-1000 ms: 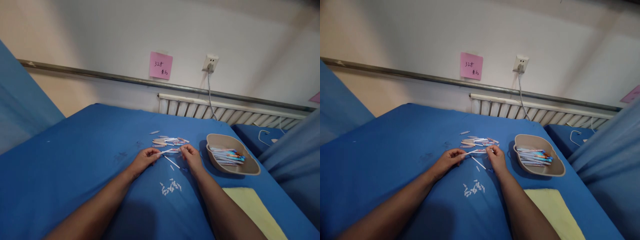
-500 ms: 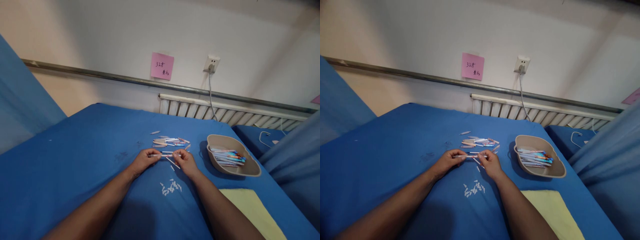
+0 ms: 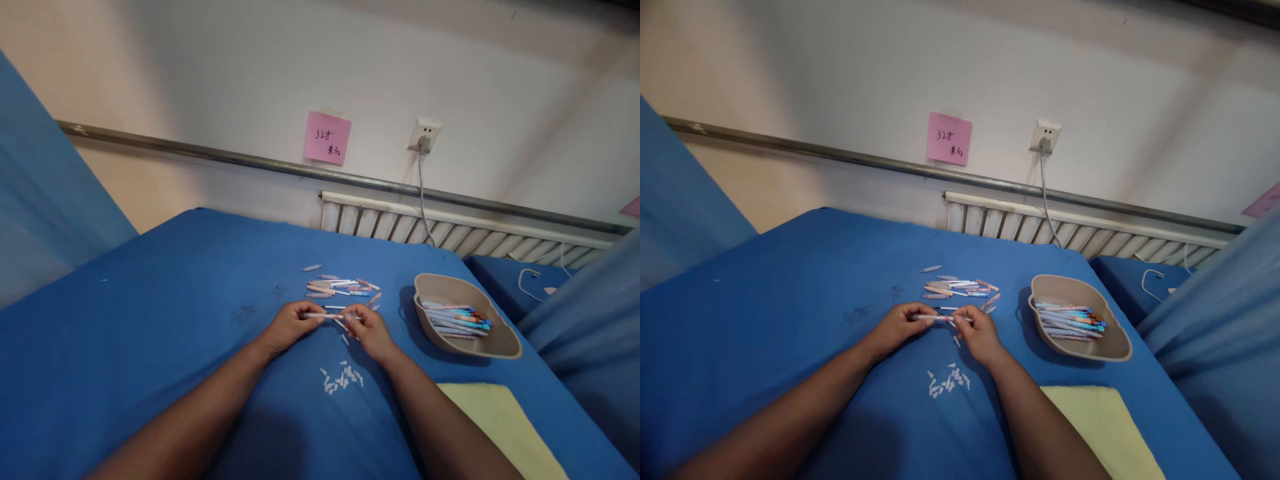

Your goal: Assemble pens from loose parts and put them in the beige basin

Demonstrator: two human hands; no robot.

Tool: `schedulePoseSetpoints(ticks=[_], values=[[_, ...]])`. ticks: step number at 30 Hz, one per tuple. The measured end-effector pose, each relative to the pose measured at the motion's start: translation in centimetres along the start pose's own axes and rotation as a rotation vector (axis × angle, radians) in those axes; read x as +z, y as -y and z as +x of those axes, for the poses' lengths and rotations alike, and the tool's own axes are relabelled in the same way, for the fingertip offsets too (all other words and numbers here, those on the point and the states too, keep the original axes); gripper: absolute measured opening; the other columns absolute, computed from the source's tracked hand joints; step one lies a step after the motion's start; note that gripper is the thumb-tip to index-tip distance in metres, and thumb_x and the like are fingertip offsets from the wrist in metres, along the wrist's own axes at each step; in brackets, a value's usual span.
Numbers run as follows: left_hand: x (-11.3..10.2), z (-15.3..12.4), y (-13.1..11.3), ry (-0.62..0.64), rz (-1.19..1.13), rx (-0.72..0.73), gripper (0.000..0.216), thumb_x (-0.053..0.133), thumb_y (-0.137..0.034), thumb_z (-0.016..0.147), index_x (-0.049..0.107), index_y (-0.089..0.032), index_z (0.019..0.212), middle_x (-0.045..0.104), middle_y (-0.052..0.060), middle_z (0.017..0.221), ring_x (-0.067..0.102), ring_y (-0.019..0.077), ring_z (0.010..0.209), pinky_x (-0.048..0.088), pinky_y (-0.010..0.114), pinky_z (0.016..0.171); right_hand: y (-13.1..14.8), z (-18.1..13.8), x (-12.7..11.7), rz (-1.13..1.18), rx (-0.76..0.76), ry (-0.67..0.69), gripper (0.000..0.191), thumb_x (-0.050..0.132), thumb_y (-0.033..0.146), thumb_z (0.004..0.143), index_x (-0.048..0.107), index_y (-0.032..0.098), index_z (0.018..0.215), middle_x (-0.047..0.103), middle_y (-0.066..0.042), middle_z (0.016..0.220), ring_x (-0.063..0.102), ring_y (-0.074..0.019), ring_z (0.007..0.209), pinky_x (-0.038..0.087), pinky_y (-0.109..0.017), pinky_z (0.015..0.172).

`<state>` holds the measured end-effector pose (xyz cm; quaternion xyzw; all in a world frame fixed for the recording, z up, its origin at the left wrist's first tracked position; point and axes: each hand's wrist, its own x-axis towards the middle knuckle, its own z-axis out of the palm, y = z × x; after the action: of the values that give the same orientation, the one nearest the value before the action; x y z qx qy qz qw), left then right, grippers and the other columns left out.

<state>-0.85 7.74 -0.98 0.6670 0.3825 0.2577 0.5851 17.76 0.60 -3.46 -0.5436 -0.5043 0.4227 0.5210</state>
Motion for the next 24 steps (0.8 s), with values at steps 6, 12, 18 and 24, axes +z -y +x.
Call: schedulePoseSetpoints(ticks=[6,12,18,24], values=[[0.28,0.16,-0.11,-0.046,-0.083,0.046,0.045,0.071,-0.039,0.064,0.062,-0.014,0.100,0.061,-0.001,0.070,0.052,0.0103,0.057,0.040,0.022,0.056,0.50,0.07,0.30,0.013,0.006,-0.074,0.027,0.063,0.044,0.070,0.062,0.018,0.078,0.049,0.005,0.054,0.043,-0.0092,0.048,0.035,-0.020,0.046],[0.30,0.47,0.30,-0.097,-0.107,-0.009,0.036,0.059,-0.050,0.074,0.058,-0.014,0.074,0.055,-0.003,0.056,0.048,0.0085,0.045,0.038,0.021,0.047,0.51,0.05,0.29,-0.021,-0.016,-0.094,0.031,0.060,0.046,0.072,0.062,0.016,0.080,0.048,0.005,0.053,0.042,-0.0085,0.048,0.035,-0.020,0.046],[0.12,0.34,0.24,-0.096,-0.245,0.060,0.046,0.077,-0.030,0.058,0.060,-0.017,0.098,0.065,0.005,0.097,0.060,0.0143,0.077,0.045,0.024,0.065,0.52,0.05,0.27,-0.027,0.002,-0.101,0.031,0.060,0.046,0.072,0.062,0.016,0.079,0.050,0.005,0.054,0.042,-0.0083,0.046,0.034,-0.020,0.046],[0.38,0.60,0.29,-0.086,-0.203,-0.057,0.040,0.058,-0.053,0.075,0.057,-0.013,0.082,0.061,0.000,0.063,0.053,0.0096,0.048,0.041,0.022,0.046,0.39,0.16,0.19,-0.038,-0.018,-0.111,0.031,0.060,0.046,0.072,0.062,0.016,0.080,0.051,0.004,0.054,0.044,-0.0089,0.047,0.034,-0.020,0.046]])
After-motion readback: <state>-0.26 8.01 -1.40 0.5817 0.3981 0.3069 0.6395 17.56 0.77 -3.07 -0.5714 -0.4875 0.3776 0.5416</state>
